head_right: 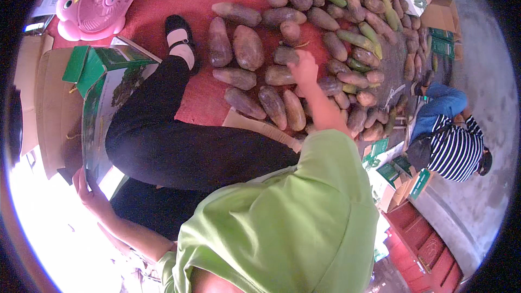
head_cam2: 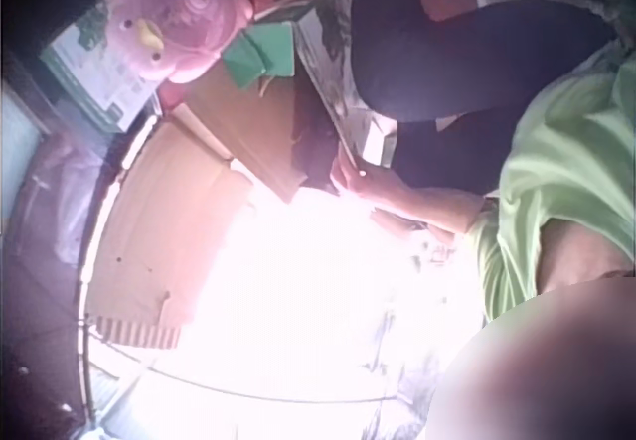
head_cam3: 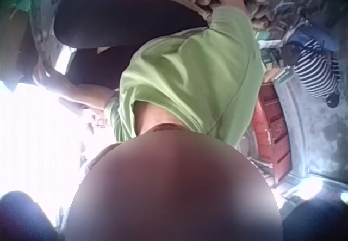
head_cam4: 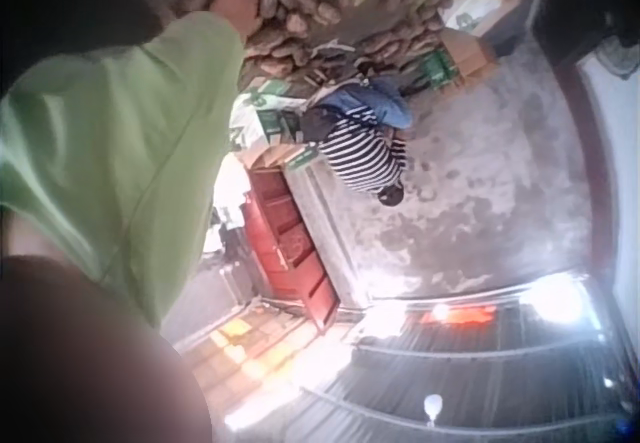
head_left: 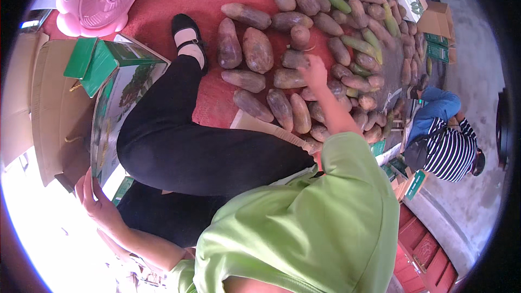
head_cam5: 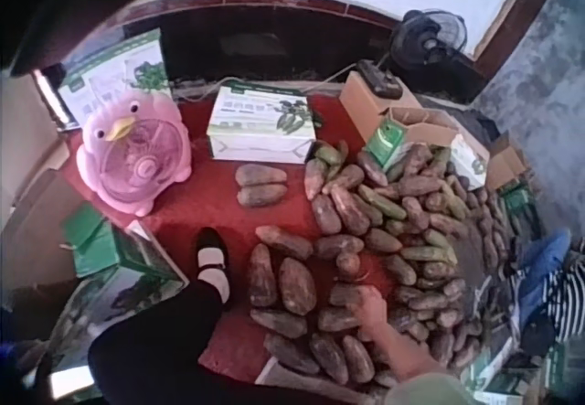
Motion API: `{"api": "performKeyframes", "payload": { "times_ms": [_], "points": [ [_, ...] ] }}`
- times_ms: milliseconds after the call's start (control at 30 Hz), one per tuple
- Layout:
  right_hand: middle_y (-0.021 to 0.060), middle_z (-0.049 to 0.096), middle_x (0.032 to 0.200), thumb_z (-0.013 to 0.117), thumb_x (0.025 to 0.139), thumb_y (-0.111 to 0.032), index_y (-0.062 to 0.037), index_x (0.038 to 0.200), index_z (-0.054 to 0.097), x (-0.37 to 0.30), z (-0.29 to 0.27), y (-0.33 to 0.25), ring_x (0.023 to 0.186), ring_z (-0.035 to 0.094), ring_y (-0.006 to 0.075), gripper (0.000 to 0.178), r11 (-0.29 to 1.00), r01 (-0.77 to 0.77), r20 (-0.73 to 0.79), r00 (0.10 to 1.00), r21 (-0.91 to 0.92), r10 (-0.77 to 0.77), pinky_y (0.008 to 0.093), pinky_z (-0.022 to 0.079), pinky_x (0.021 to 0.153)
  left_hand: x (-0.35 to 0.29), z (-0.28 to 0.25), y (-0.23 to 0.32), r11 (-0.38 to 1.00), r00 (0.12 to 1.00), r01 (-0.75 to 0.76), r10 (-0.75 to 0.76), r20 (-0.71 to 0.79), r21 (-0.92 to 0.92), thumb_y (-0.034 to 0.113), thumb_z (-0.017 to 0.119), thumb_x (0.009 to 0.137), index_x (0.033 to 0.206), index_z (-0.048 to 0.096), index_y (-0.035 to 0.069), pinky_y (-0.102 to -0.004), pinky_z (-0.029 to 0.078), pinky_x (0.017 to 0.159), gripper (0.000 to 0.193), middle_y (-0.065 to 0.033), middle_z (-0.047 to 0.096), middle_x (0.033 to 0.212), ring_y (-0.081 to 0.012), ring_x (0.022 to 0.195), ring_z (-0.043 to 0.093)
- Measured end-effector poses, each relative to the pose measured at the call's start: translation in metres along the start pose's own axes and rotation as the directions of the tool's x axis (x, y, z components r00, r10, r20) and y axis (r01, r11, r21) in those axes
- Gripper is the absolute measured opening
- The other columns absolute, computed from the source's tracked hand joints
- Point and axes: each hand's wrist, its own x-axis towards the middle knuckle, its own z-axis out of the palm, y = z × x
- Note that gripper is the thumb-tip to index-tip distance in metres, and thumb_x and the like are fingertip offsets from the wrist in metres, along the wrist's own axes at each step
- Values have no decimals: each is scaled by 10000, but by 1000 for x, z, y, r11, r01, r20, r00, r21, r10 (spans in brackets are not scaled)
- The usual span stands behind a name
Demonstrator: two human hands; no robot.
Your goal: Sorting and packing root vegetables from a pile on the floor into cardboard boxes and weighing them on a scale.
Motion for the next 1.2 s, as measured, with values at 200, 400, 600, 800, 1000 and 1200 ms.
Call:
{"api": "performKeyframes", "payload": {
  "times_ms": [200,400,600,800,1000,1200],
  "points": [
    [160,577,1023,682,707,-153,-48,1066,567,-52,20,-53,957,568,299,392,963,222,194,949,155,-250,380,466,829,2,3,6,999,998,-54,54,-37,3,-6,525,868,1032,624,22,-325,474,754,194,-92,583,935,-210,875,578],
    [143,613,925,685,725,-147,-21,1039,578,-87,37,-58,836,619,258,355,910,24,465,854,414,-234,345,502,745,0,4,5,998,999,-34,36,-28,58,20,523,879,1028,622,24,-331,476,749,178,-89,582,940,-214,878,576],
    [151,626,885,670,714,-160,-56,1002,597,-135,24,-19,827,618,265,315,942,19,544,813,335,-210,361,490,729,-3,5,-11,998,998,-23,26,-56,60,38,546,872,1027,612,6,-341,475,743,172,-88,585,959,-225,870,578],
    [115,635,867,623,736,-216,-50,926,609,-164,-17,21,801,613,291,252,986,-141,625,778,86,57,373,487,714,3,8,-19,998,999,2,2,-47,69,55,563,865,1017,598,-25,-346,471,730,175,-92,586,962,-234,864,583],
    [82,615,769,562,744,-209,-83,783,640,-185,47,99,712,607,290,153,940,340,616,746,-28,-252,402,487,634,4,6,-16,995,993,78,-73,-91,53,54,549,870,1004,600,-15,-343,457,749,159,-93,576,965,-239,879,572],
    [59,614,728,616,727,-139,-62,824,638,-158,44,82,696,600,216,126,993,28,550,830,117,-88,352,487,654,-1,9,-20,997,998,5,-9,-62,-71,-16,554,829,989,610,9,-339,455,757,172,-92,568,939,-235,876,563]
  ]
}}
